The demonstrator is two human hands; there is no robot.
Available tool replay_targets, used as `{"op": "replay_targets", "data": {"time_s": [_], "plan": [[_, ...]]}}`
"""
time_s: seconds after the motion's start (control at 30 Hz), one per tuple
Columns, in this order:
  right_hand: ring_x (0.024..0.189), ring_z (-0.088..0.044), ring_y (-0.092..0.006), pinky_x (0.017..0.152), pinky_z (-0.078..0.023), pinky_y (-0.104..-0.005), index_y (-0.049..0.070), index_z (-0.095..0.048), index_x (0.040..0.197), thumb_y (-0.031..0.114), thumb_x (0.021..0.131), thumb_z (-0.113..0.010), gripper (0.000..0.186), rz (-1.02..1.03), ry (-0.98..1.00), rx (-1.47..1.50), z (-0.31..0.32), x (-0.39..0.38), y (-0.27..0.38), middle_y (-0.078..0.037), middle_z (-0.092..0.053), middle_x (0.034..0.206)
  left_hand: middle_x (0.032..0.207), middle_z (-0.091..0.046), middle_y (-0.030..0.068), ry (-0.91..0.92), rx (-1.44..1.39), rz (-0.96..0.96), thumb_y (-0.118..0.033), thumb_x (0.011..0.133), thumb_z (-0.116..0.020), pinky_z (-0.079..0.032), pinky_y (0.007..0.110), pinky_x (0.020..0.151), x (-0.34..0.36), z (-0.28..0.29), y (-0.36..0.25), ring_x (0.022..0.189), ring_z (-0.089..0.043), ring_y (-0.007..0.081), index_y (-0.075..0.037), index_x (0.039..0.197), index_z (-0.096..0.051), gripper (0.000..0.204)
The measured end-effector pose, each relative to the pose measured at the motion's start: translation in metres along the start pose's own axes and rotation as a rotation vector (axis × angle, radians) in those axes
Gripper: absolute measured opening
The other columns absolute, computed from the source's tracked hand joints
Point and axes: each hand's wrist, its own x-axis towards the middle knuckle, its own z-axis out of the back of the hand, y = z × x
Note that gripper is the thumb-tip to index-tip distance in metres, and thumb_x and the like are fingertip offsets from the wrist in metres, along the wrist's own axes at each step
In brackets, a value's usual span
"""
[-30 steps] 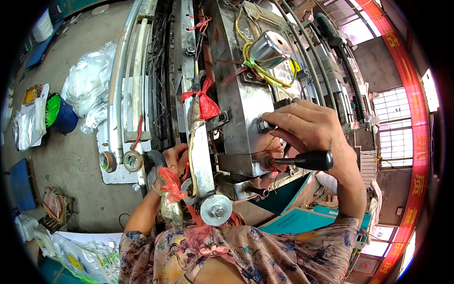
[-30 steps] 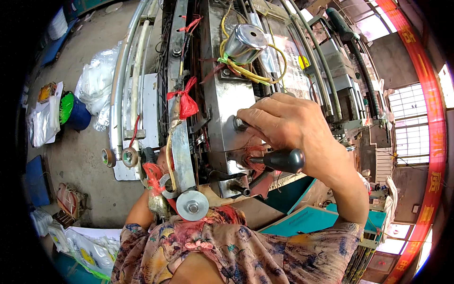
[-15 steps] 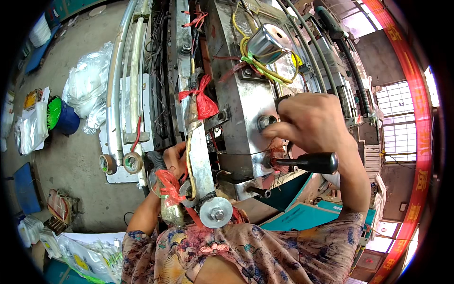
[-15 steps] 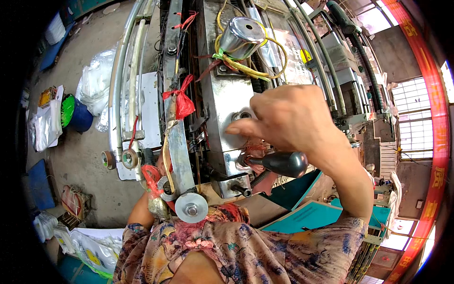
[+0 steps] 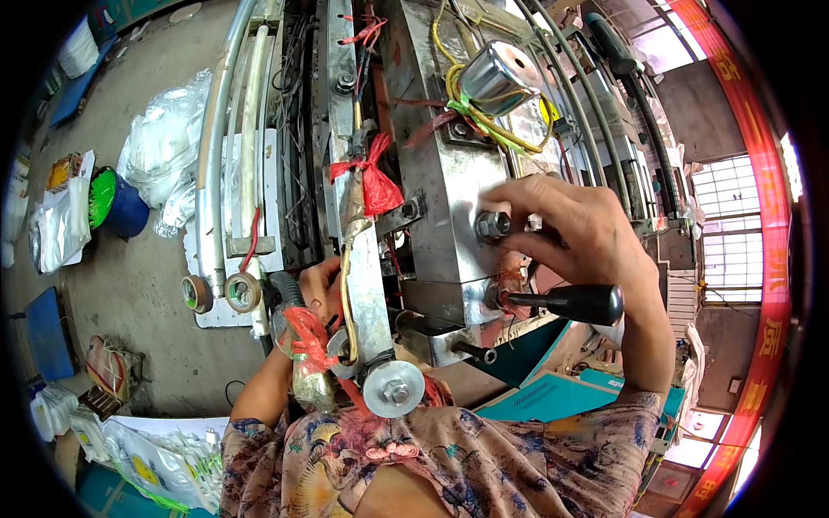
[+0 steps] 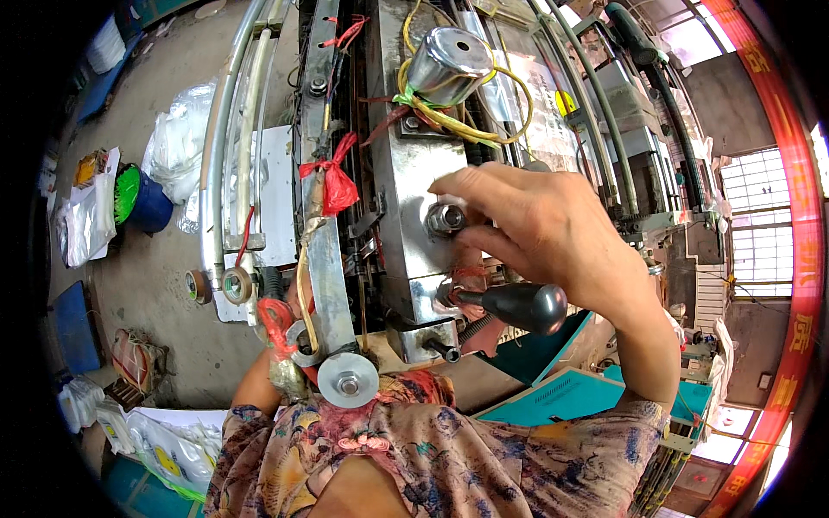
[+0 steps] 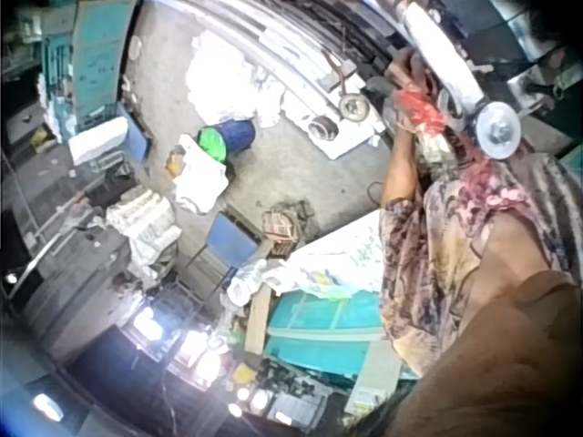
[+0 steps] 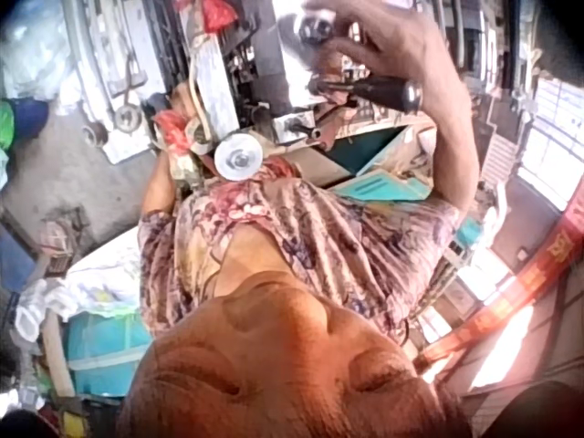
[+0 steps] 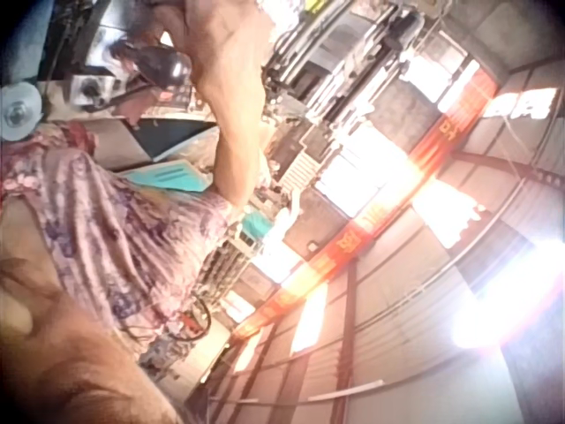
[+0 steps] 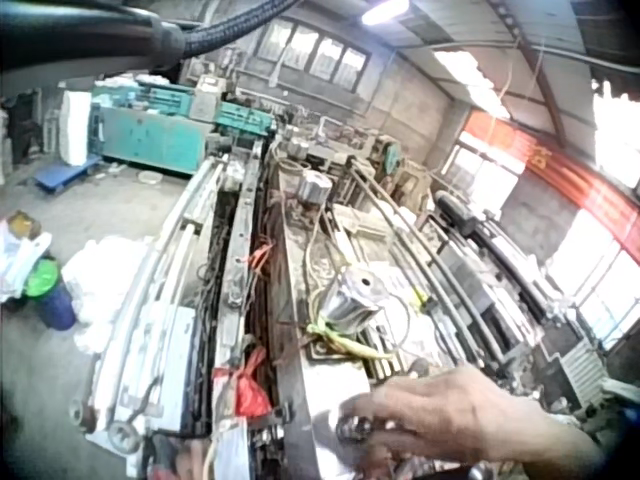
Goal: The person adjusts a machine in a workshop. They use a wrench to tighten a bolt on the machine and then operate a lever to adjust a component. The person also interacts with a control panel on the machine.
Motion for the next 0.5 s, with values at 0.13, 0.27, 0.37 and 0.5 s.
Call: {"op": "replay_targets", "data": {"time_s": [0.13, 0.27, 0.37, 0.5], "plan": [[0.065, -0.065, -0.0260, 0.056, -0.050, -0.0345, 0.008, -0.063, 0.092, 0.031, 0.074, -0.080, 0.034, -0.043, 0.114, -0.134, 0.005, 0.005, 0.004, -0.005, -0.066, 0.075, 0.084, -0.070, 0.0064, 0.004, 0.017, -0.003, -0.012, 0.087, -0.068, -0.053, 0.030, 0.068, 0.003, -0.001, -0.002, 0.075, -0.065, 0.0129, 0.003, 0.103, -0.068, 0.022], [0.062, -0.065, -0.0208, 0.055, -0.050, -0.0309, 0.009, -0.066, 0.099, 0.023, 0.070, -0.083, 0.037, -0.028, 0.034, -0.097, 0.009, 0.007, 0.004, -0.004, -0.065, 0.073, 0.081, -0.070, 0.0072, 0.030, -0.044, 0.012, -0.011, 0.086, -0.068, -0.053, 0.030, 0.067, 0.008, 0.000, 0.009, 0.073, -0.065, 0.0138, 0.002, 0.100, -0.069, 0.019], [0.068, -0.064, -0.0289, 0.058, -0.049, -0.0381, 0.010, -0.063, 0.102, 0.024, 0.080, -0.073, 0.028, 0.040, 0.051, -0.009, 0.002, 0.006, -0.003, -0.008, -0.063, 0.082, 0.077, -0.069, 0.0100, 0.129, -0.297, -0.062, -0.014, 0.088, -0.062, -0.051, 0.030, 0.063, 0.005, 0.000, -0.004, 0.070, -0.064, 0.0143, 0.005, 0.092, -0.068, 0.020], [0.070, -0.063, -0.0314, 0.059, -0.049, -0.0391, 0.010, -0.062, 0.100, 0.019, 0.079, -0.074, 0.026, 0.012, 0.031, 0.084, -0.002, 0.005, -0.001, -0.009, -0.062, 0.083, 0.070, -0.065, 0.0102, -0.040, -0.049, -0.043, -0.014, 0.083, -0.063, -0.048, 0.032, 0.059, 0.008, 0.002, 0.017, 0.064, -0.059, 0.0122, 0.005, 0.081, -0.066, 0.019]]}}
